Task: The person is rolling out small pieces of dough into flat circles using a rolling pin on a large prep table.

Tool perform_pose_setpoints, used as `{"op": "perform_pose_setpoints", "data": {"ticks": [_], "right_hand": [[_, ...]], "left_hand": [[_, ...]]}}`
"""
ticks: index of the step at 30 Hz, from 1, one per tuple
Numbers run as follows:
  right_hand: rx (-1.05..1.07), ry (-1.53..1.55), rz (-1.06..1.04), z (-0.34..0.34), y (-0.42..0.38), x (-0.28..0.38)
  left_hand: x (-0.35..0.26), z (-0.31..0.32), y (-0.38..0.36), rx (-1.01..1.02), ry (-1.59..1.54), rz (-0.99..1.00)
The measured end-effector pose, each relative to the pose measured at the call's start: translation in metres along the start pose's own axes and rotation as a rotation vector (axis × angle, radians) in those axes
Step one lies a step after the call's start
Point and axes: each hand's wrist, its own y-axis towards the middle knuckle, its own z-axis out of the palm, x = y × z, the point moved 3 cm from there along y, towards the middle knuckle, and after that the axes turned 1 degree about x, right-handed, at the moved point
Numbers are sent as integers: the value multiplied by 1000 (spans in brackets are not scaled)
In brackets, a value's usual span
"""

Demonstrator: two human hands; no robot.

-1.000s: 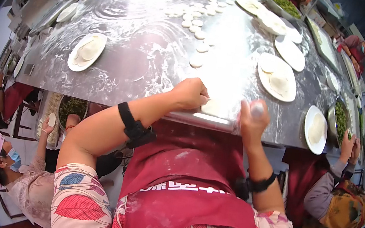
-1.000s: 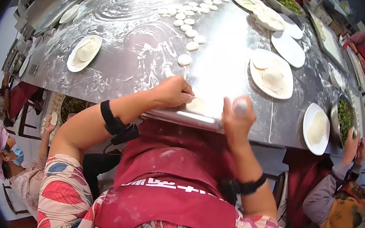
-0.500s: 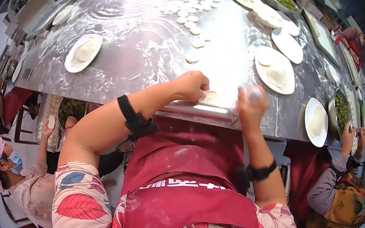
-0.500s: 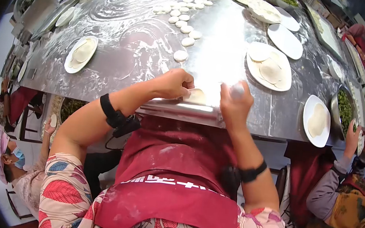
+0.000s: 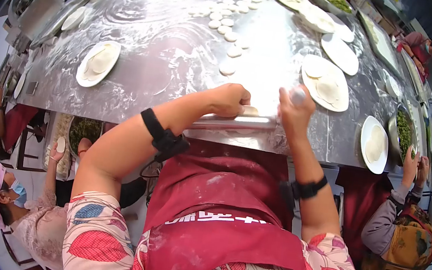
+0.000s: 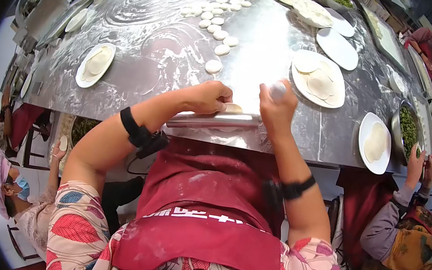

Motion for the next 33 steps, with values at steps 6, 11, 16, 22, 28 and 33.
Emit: {"op": "perform_pose_setpoints", "data": {"ticks": [6,11,16,22,28,33], "right_hand": [[13,-22,35,-5,-10,6],[5,101,78,-25,-49,24],[40,-35,10,12,15,-7],[41,80,91,-28,-48,25],[-4,21,25,4,4,2],[0,-40,0,-1,-3,-5]], "left_hand": [[-12,0,-1,6,95,-22],[-2,2,-9,-16,4,-30],[-9,3,4,-52,44,-50],[-9,1,-7,-4,101,-46],[-14,-1,-7,-46,92,-55],[-9,3,4,-73,26,-38]]}}
